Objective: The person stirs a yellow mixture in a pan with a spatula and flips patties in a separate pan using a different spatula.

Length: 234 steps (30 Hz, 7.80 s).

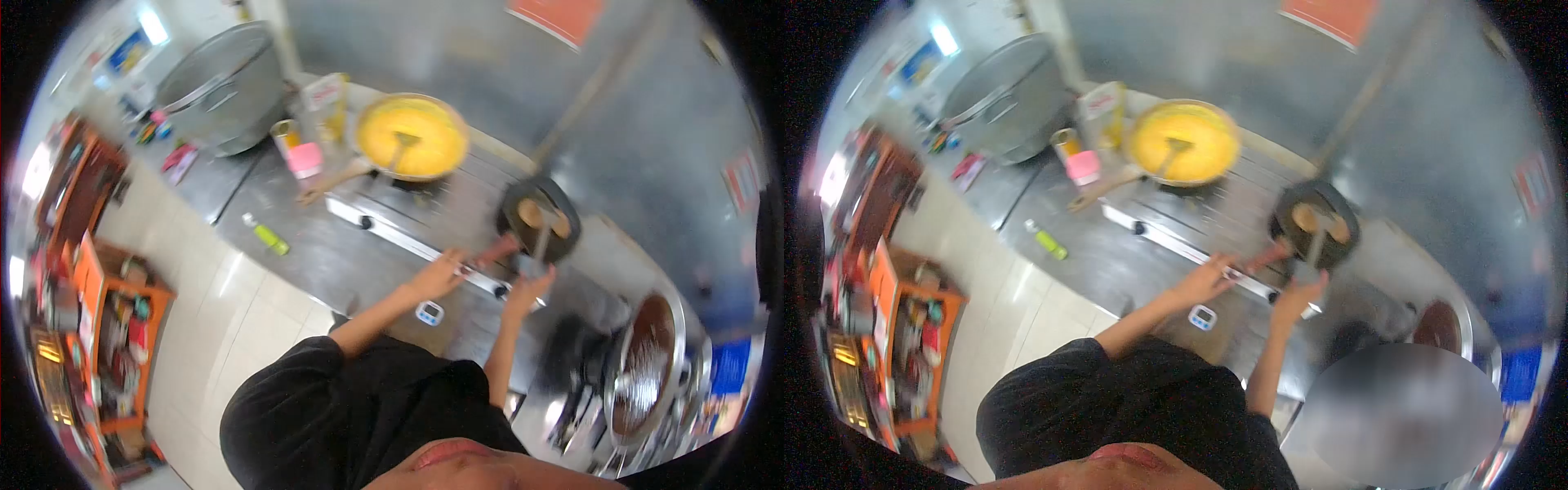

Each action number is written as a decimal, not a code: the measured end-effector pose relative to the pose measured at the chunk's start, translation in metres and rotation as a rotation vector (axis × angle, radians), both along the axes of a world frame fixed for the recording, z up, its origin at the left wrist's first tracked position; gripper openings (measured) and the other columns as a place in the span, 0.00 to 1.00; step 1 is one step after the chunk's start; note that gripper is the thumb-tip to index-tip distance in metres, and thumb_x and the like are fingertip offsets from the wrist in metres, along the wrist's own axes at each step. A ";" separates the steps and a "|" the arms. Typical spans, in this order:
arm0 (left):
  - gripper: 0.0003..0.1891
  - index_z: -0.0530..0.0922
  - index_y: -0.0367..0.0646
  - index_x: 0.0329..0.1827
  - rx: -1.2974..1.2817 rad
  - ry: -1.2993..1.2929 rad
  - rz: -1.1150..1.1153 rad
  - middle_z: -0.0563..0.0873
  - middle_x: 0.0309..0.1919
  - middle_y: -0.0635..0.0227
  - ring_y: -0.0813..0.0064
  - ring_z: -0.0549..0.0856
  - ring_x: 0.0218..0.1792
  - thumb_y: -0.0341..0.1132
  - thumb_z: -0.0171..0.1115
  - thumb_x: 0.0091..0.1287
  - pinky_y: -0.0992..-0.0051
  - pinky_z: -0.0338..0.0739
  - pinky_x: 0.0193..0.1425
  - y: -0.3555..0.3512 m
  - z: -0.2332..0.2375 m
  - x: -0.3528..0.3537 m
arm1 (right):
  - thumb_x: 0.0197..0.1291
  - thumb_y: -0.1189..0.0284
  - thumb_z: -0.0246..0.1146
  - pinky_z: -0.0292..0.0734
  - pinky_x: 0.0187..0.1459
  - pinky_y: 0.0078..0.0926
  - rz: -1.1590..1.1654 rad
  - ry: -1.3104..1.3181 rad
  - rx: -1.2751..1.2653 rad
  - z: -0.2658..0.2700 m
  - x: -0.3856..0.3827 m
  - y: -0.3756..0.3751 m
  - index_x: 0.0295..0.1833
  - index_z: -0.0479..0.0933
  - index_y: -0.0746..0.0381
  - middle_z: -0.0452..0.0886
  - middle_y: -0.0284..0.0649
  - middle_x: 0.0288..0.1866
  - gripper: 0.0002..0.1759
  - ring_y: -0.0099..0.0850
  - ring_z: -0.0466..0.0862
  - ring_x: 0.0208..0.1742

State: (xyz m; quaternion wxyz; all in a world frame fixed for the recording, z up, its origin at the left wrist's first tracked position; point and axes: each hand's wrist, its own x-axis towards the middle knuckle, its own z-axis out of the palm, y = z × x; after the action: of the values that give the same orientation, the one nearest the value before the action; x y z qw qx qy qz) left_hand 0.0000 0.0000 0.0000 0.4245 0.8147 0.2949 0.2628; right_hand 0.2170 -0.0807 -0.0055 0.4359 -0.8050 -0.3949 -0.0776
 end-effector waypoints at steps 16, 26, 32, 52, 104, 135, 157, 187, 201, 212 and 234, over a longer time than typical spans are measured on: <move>0.08 0.75 0.47 0.41 0.665 0.073 0.902 0.76 0.40 0.65 0.61 0.72 0.51 0.35 0.61 0.60 0.62 0.66 0.53 0.076 0.085 -0.240 | 0.62 0.57 0.61 0.75 0.48 0.47 0.525 -0.093 -0.532 0.143 -0.299 0.179 0.73 0.45 0.61 0.78 0.62 0.44 0.43 0.55 0.80 0.47; 0.18 0.74 0.46 0.49 0.652 0.174 0.808 0.72 0.49 0.62 0.56 0.66 0.60 0.38 0.65 0.55 0.54 0.61 0.60 0.131 0.067 -0.299 | 0.54 0.77 0.59 0.74 0.39 0.45 0.358 -0.292 -0.613 0.099 -0.242 0.273 0.67 0.59 0.68 0.81 0.56 0.35 0.33 0.52 0.81 0.36; 0.29 0.73 0.37 0.50 0.490 0.241 0.685 0.73 0.49 0.55 0.53 0.74 0.54 0.48 0.68 0.50 0.55 0.70 0.53 0.177 0.022 -0.293 | 0.57 0.75 0.57 0.73 0.38 0.46 0.567 -0.592 -0.756 0.197 -0.192 0.277 0.58 0.67 0.68 0.80 0.56 0.34 0.22 0.52 0.81 0.36; 0.22 0.68 0.30 0.56 0.240 0.166 0.237 0.78 0.42 0.48 0.48 0.83 0.35 0.31 0.60 0.59 0.56 0.79 0.37 0.178 0.041 -0.269 | 0.49 0.74 0.61 0.80 0.30 0.38 0.468 -0.443 -0.622 0.154 -0.356 0.248 0.28 0.81 0.63 0.81 0.50 0.27 0.05 0.41 0.85 0.36; 0.12 0.76 0.34 0.43 0.200 -0.001 -0.024 0.81 0.37 0.50 0.55 0.80 0.46 0.32 0.52 0.61 0.56 0.71 0.55 0.200 -0.072 -0.226 | 0.64 0.72 0.51 0.68 0.60 0.42 0.774 -0.704 -0.467 0.186 -0.305 0.234 0.63 0.72 0.59 0.74 0.54 0.60 0.21 0.42 0.76 0.58; 0.20 0.73 0.39 0.54 0.550 -0.056 0.318 0.80 0.31 0.49 0.52 0.80 0.34 0.34 0.55 0.59 0.57 0.76 0.39 0.202 -0.066 -0.222 | 0.66 0.71 0.51 0.74 0.48 0.40 0.937 -0.999 -0.628 0.175 -0.396 0.357 0.57 0.76 0.61 0.79 0.51 0.51 0.17 0.42 0.81 0.48; 0.21 0.74 0.33 0.46 0.163 0.130 0.416 0.79 0.40 0.53 0.56 0.83 0.37 0.38 0.65 0.55 0.63 0.80 0.39 0.177 0.006 -0.255 | 0.67 0.70 0.52 0.79 0.39 0.38 0.235 -0.523 -0.981 0.125 -0.285 0.257 0.53 0.78 0.62 0.82 0.50 0.45 0.15 0.42 0.84 0.41; 0.20 0.73 0.32 0.53 0.209 0.043 0.358 0.79 0.40 0.44 0.44 0.81 0.38 0.35 0.62 0.61 0.56 0.77 0.41 0.180 0.028 -0.262 | 0.55 0.67 0.61 0.79 0.29 0.39 0.533 -0.794 -0.558 0.187 -0.296 0.198 0.24 0.81 0.62 0.80 0.47 0.22 0.13 0.41 0.83 0.27; 0.21 0.72 0.29 0.53 0.163 0.088 0.330 0.79 0.39 0.43 0.44 0.81 0.38 0.35 0.62 0.62 0.57 0.76 0.42 0.175 0.039 -0.265 | 0.49 0.73 0.59 0.80 0.28 0.33 0.156 -0.782 -0.584 0.097 -0.275 0.278 0.26 0.83 0.59 0.82 0.42 0.25 0.07 0.36 0.84 0.28; 0.19 0.72 0.30 0.52 0.194 0.108 0.308 0.79 0.40 0.45 0.46 0.81 0.37 0.35 0.60 0.63 0.58 0.78 0.40 0.177 0.039 -0.264 | 0.51 0.66 0.64 0.79 0.30 0.36 0.269 -0.777 -0.704 0.188 -0.232 0.177 0.26 0.82 0.61 0.82 0.47 0.24 0.10 0.42 0.84 0.28; 0.20 0.72 0.30 0.54 0.133 0.050 0.341 0.79 0.41 0.44 0.44 0.81 0.38 0.34 0.61 0.62 0.57 0.76 0.42 0.177 0.035 -0.266 | 0.53 0.77 0.57 0.82 0.28 0.29 0.207 -0.812 -0.864 0.160 -0.245 0.240 0.34 0.81 0.66 0.79 0.49 0.35 0.08 0.38 0.85 0.32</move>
State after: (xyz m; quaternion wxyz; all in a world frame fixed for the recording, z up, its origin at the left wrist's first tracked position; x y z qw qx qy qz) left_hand -0.2661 0.1772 0.0347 0.3115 0.7855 0.4210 0.3296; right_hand -0.0281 0.1593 0.1541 -0.1112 -0.7727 -0.6018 -0.1687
